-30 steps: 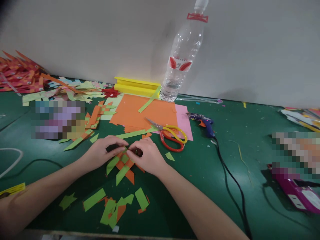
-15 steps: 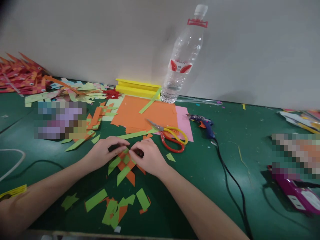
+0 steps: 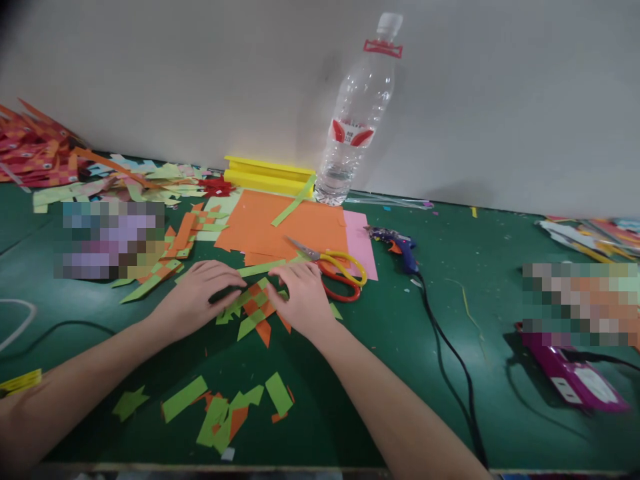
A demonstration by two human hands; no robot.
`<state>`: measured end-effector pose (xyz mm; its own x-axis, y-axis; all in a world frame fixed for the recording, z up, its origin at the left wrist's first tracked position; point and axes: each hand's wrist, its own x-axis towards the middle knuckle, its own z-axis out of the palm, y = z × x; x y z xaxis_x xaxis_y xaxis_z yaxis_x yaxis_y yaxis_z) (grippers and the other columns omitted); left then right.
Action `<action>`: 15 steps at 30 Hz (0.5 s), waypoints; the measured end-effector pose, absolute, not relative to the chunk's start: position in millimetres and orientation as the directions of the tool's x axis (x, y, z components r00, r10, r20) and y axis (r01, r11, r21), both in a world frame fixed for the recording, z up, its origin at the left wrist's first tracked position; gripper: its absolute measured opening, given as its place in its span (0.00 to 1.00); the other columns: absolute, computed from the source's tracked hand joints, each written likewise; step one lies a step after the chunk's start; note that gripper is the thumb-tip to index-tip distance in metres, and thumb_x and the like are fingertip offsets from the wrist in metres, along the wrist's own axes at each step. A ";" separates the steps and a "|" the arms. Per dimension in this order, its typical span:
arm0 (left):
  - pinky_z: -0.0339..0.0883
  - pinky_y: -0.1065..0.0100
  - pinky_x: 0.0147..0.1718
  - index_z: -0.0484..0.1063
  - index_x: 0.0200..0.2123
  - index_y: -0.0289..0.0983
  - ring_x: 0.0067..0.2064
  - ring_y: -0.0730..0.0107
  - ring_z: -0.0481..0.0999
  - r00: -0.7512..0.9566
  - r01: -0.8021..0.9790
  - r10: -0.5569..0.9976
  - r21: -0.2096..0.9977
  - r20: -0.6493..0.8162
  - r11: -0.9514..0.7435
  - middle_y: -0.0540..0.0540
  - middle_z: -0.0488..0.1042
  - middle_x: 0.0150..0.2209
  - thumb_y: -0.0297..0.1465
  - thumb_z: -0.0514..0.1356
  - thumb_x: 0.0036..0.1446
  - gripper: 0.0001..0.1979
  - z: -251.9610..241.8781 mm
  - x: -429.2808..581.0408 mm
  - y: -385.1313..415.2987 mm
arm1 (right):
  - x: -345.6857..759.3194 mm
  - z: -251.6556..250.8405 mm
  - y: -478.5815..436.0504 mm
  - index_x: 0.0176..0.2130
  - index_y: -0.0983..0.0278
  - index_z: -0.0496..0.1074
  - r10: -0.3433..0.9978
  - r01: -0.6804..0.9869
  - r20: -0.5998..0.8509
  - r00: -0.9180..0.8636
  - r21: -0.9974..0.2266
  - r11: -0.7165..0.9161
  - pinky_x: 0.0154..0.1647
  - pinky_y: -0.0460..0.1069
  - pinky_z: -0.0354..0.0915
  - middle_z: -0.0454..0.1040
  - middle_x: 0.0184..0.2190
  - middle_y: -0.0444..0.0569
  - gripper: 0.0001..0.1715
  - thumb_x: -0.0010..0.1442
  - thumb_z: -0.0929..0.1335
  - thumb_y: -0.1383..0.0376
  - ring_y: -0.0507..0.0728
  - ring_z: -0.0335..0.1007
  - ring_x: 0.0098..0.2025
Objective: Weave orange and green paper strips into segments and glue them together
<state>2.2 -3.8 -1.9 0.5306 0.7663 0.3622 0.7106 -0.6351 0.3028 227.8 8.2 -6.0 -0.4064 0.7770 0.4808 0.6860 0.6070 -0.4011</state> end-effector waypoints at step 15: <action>0.61 0.58 0.47 0.76 0.45 0.41 0.46 0.61 0.70 0.638 0.695 0.708 0.170 0.302 -0.699 0.45 0.74 0.41 0.29 0.51 0.66 0.13 -6.8 2.0 -6.0 | 226.4 -1.3 5.2 0.42 0.66 0.76 0.752 0.689 0.309 -0.583 -0.302 0.659 0.46 0.54 0.58 0.73 0.31 0.50 0.13 0.63 0.65 0.63 0.57 0.66 0.38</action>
<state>2.0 -6.0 -6.8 0.6384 0.7080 0.3021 0.6948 -0.6989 0.1697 226.4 5.2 -1.3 -0.5826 0.7516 0.3093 0.6894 0.6586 -0.3016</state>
